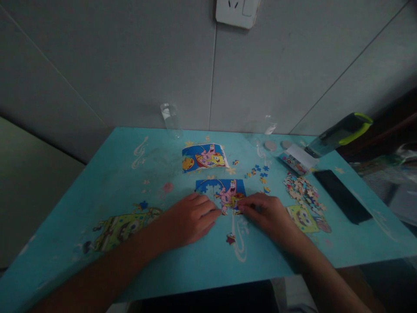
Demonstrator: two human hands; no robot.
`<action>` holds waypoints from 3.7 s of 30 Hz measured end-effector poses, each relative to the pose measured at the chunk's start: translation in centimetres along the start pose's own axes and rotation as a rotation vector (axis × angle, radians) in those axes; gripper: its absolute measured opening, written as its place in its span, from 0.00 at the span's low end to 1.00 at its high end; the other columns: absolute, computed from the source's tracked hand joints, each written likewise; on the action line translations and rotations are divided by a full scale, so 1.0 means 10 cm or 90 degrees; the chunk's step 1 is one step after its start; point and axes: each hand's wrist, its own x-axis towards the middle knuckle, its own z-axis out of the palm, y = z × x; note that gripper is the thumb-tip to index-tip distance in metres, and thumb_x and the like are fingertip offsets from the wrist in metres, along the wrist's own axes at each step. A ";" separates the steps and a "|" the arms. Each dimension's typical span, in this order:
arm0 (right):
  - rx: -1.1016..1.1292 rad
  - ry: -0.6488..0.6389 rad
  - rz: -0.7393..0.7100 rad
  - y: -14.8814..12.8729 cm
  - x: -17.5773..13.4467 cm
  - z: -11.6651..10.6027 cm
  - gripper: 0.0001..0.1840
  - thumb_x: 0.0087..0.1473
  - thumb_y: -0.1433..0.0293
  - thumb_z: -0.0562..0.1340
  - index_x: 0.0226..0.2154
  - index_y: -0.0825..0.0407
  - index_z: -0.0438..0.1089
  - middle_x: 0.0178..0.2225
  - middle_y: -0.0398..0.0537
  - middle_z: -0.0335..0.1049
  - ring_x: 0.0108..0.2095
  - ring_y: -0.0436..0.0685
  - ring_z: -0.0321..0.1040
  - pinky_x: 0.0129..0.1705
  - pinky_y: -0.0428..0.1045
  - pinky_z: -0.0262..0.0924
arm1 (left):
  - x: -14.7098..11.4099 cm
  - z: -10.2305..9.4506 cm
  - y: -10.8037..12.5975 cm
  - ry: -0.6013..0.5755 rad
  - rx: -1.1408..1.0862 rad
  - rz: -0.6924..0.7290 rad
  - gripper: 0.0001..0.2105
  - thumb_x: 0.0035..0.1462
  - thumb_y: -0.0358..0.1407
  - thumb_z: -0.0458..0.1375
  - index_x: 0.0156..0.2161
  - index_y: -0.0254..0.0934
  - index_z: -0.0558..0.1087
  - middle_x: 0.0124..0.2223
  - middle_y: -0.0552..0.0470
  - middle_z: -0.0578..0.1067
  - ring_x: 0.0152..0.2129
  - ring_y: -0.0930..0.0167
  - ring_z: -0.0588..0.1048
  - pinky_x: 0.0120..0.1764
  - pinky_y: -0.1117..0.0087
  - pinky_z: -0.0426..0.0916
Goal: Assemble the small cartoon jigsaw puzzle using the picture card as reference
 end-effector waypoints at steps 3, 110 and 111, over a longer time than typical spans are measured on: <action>-0.018 -0.004 -0.033 -0.01 0.03 0.11 0.09 0.61 0.71 0.65 0.41 0.43 0.80 0.39 0.43 0.81 0.39 0.55 0.76 0.45 0.52 0.68 | 0.04 0.02 0.03 0.007 -0.030 -0.003 0.16 0.69 0.35 0.55 0.58 0.34 0.71 0.51 0.43 0.76 0.47 0.62 0.72 0.50 0.57 0.68; -0.158 0.148 -0.226 0.24 -0.06 0.18 0.14 0.62 0.76 0.58 0.42 0.48 0.78 0.43 0.51 0.74 0.44 0.60 0.70 0.47 0.58 0.65 | 0.13 0.00 0.14 -0.029 0.011 -0.001 0.14 0.71 0.34 0.53 0.58 0.38 0.71 0.58 0.47 0.74 0.53 0.62 0.71 0.55 0.55 0.64; -0.149 0.167 -0.205 0.26 -0.06 0.17 0.15 0.62 0.77 0.57 0.41 0.48 0.78 0.42 0.51 0.74 0.43 0.60 0.70 0.47 0.58 0.66 | 0.13 -0.01 0.14 -0.027 0.012 0.003 0.14 0.71 0.34 0.53 0.57 0.38 0.71 0.58 0.47 0.73 0.54 0.62 0.71 0.55 0.55 0.63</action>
